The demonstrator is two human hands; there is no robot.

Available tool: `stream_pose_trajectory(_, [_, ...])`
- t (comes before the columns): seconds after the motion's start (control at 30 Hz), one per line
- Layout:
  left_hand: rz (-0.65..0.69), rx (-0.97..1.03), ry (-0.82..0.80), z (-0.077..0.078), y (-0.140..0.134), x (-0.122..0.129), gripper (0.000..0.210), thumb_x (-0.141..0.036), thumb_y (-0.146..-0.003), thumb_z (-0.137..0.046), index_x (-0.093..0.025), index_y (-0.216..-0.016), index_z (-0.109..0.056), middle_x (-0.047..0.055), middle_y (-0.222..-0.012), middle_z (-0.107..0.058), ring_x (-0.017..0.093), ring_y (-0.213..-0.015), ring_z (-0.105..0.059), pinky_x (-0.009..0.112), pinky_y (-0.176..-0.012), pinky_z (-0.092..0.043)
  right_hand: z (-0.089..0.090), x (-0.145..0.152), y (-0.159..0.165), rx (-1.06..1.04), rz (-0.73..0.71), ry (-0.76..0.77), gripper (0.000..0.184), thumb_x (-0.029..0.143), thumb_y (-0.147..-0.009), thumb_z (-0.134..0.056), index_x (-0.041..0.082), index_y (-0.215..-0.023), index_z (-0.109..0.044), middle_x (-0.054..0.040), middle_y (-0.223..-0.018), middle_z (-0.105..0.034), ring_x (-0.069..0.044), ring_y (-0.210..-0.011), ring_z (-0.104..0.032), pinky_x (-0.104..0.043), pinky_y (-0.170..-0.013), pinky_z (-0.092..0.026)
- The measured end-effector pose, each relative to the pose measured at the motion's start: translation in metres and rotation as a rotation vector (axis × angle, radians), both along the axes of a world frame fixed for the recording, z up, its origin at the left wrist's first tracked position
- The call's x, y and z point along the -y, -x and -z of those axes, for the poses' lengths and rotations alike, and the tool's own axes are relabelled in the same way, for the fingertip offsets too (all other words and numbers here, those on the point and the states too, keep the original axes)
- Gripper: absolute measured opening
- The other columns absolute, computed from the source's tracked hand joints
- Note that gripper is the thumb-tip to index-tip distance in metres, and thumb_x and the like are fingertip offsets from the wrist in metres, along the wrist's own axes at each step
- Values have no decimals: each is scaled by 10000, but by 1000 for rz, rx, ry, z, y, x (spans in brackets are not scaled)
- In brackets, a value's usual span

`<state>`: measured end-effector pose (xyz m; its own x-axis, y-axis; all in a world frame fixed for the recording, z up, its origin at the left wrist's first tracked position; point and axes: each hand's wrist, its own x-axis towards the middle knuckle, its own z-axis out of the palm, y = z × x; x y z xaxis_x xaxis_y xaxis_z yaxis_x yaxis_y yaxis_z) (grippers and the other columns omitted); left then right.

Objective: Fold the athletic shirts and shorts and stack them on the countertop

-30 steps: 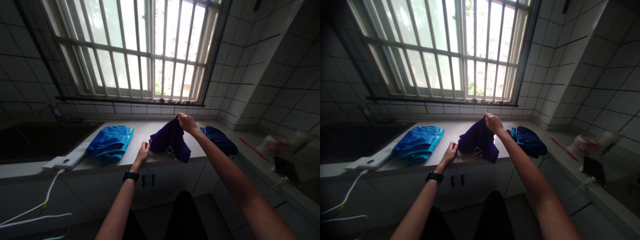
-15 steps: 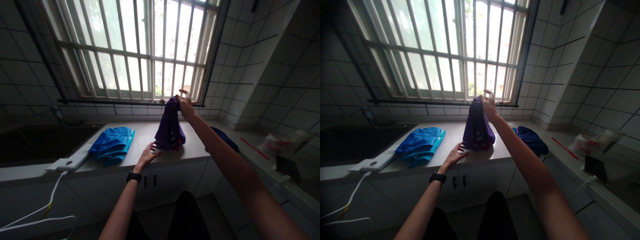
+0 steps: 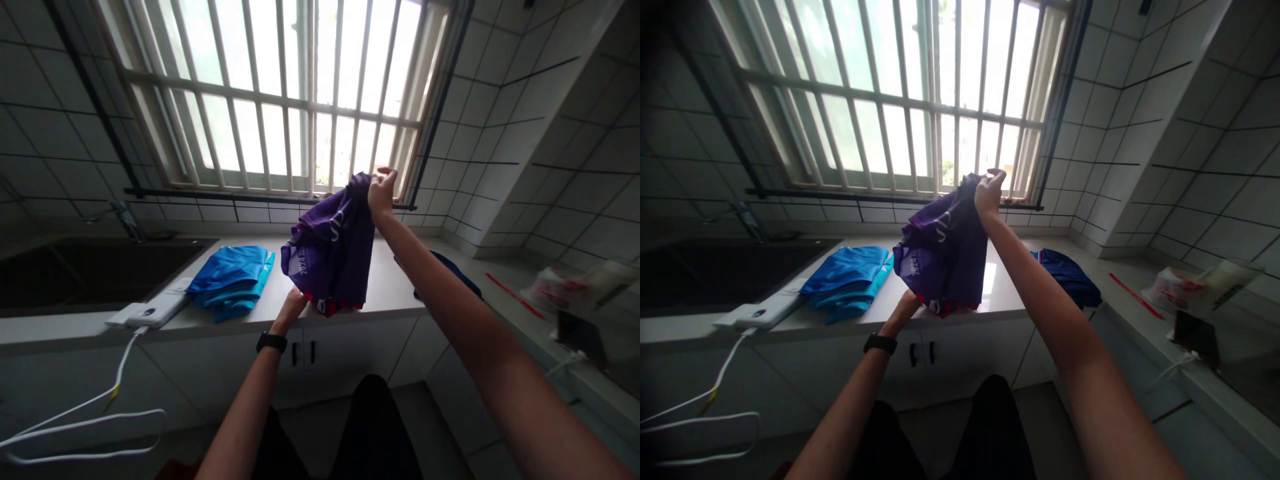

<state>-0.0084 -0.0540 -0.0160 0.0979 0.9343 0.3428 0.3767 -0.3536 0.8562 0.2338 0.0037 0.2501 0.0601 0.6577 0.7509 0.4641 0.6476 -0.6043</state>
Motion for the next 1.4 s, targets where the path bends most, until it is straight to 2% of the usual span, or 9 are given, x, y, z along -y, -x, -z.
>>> stream_pose_trajectory(0.1, [42, -5, 78, -6, 0, 7, 360, -330, -837, -611, -138, -1109, -747, 168, -1261, -751, 362, -1275, -643, 478, -1111, -493, 43, 24, 0, 503, 134, 300, 496, 341, -921, -660, 165, -1367, -533, -167, -1259, -658, -285, -1169, -632, -430, -1007, -528])
stream_pose_trajectory(0.23, [89, 23, 134, -12, -3, 16, 578, -582, -932, -494, -154, -1255, -710, 148, -1297, -744, 332, -1269, -657, 447, -1097, -508, 108, 70, 13, 1068, -15, 792, 456, 459, -890, -709, 154, -1228, -679, -167, -1208, -724, -303, -1087, -694, -360, -919, -557])
stream_pose_trajectory(0.4, [56, 96, 160, -10, 0, 15, 760, -742, -875, -480, -161, -1328, -664, 140, -1263, -758, 340, -1226, -675, 426, -1031, -538, 162, 105, 24, 1276, -12, 900, 625, 451, -794, -804, 174, -1329, -635, -170, -1275, -705, -332, -1078, -705, -357, -827, -564])
stream_pose_trajectory(0.53, [45, 24, 162, -7, 3, 9, 662, -708, -790, -602, -128, -1069, -757, 145, -1056, -799, 358, -1072, -719, 418, -927, -565, 156, 100, 16, 966, -54, 623, 341, 104, -827, -606, 216, -1135, -698, -105, -1133, -749, -262, -1023, -702, -311, -847, -520])
stream_pose_trajectory(0.63, [55, -37, 82, -8, 3, 8, 459, -615, -796, -627, -181, -852, -766, 100, -951, -790, 304, -967, -721, 400, -910, -559, 138, 88, 5, 428, 95, 279, 310, 104, -846, -464, 221, -1044, -673, -90, -1032, -738, -251, -994, -678, -336, -880, -508])
stream_pose_trajectory(0.7, [66, -51, 26, -10, 1, 8, 377, -557, -807, -620, -205, -796, -754, 84, -953, -779, 273, -955, -713, 389, -935, -551, 132, 80, 1, 196, 178, 193, 276, 160, -872, -411, 238, -1016, -633, -63, -923, -710, -253, -933, -664, -347, -855, -510])
stream_pose_trajectory(0.97, [101, 4, 38, -10, -3, 11, 491, -418, -722, -707, -179, -1151, -694, 86, -1051, -781, 269, -984, -721, 398, -921, -567, 144, 75, 13, -50, 5, 516, 120, 229, -880, -433, 249, -839, -544, -23, -846, -660, -203, -830, -602, -315, -791, -531])
stream_pose_trajectory(1.2, [103, 31, 85, -13, -3, 17, 786, -498, -743, -770, -164, -1412, -528, 120, -1153, -737, 289, -1088, -708, 406, -940, -580, 134, 102, 8, 216, -419, 1106, 228, 184, -903, -507, 202, -702, -613, -13, -680, -629, -167, -607, -562, -304, -646, -551])
stream_pose_trajectory(1.4, [55, 38, 104, -5, -4, 12, 1019, -374, -665, -838, -150, -1549, -384, 169, -1333, -587, 305, -1158, -666, 460, -994, -578, 130, 113, 5, -60, -645, 1196, 220, 175, -921, -533, 189, -762, -684, -34, -728, -697, -167, -667, -650, -273, -670, -570])
